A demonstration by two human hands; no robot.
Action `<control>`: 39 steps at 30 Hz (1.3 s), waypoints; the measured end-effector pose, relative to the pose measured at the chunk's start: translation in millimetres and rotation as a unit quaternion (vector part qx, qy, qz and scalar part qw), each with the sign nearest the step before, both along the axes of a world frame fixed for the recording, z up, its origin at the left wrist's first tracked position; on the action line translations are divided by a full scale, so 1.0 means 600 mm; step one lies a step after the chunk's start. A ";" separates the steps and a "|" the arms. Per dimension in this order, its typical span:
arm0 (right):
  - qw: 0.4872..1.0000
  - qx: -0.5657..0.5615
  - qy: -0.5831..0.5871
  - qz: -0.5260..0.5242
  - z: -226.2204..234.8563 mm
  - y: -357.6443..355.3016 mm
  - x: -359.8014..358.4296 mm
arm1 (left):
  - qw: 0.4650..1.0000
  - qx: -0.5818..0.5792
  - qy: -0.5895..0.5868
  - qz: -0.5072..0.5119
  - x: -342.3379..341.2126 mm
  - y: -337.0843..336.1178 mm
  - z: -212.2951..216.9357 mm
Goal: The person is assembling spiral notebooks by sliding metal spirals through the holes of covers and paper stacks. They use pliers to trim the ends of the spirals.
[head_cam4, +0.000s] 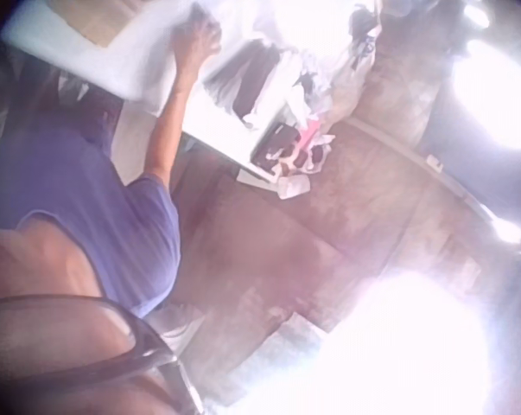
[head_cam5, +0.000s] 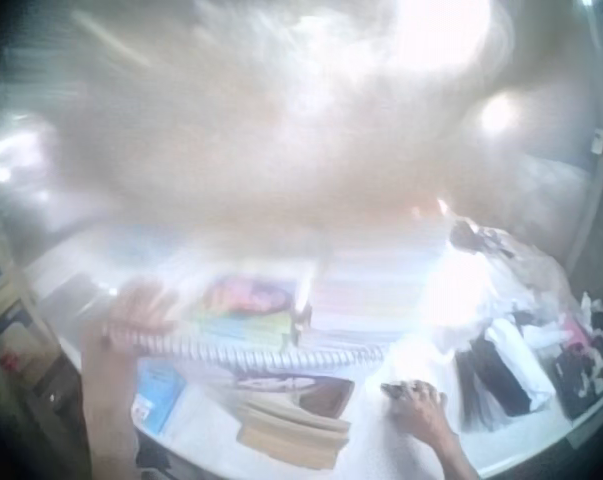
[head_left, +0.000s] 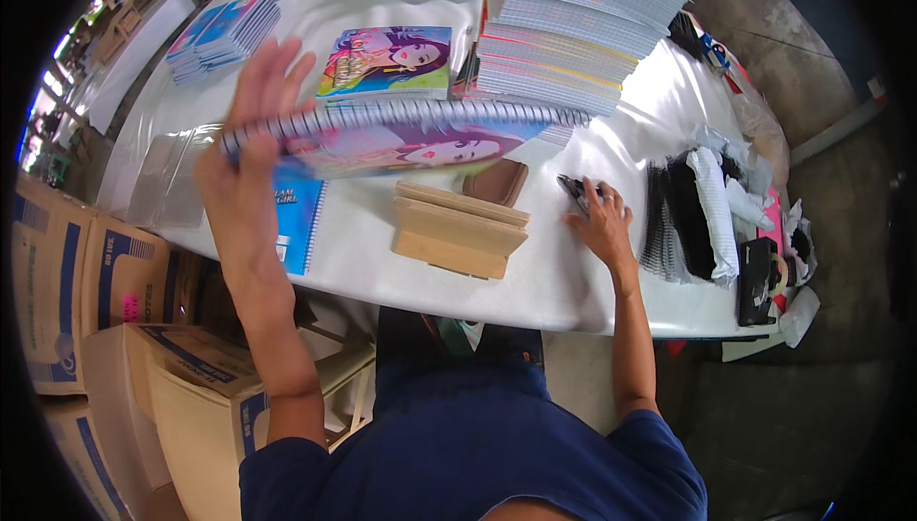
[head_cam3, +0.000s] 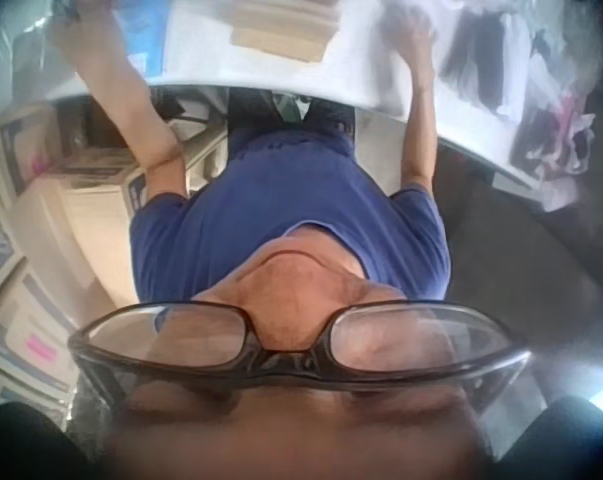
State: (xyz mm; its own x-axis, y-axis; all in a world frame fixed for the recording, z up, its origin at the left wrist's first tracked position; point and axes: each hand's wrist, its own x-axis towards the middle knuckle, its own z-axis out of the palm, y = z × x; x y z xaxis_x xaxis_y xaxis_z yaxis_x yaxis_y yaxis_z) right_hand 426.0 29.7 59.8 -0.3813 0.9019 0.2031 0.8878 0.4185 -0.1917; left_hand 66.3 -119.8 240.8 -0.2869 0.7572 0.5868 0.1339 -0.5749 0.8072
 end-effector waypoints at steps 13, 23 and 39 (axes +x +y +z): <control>0.945 -0.008 0.291 0.146 0.115 -0.207 -0.084 | 0.837 -0.071 0.518 0.163 0.170 0.015 -0.182; 0.833 -0.389 0.387 0.074 0.144 -0.206 -0.098 | 0.828 -0.080 0.518 0.198 0.180 0.022 -0.188; 0.906 -0.091 0.343 0.232 0.119 -0.004 -0.113 | 0.991 0.006 0.011 -0.133 -0.055 0.064 -0.133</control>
State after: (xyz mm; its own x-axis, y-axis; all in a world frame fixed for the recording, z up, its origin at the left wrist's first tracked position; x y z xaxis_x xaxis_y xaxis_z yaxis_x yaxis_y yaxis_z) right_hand 358.5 27.5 131.4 -0.5677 0.7191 0.4007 0.2697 0.6224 -0.7348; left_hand 33.2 -81.1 161.2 -0.0654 0.7971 0.6003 -0.0066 -0.6019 0.7985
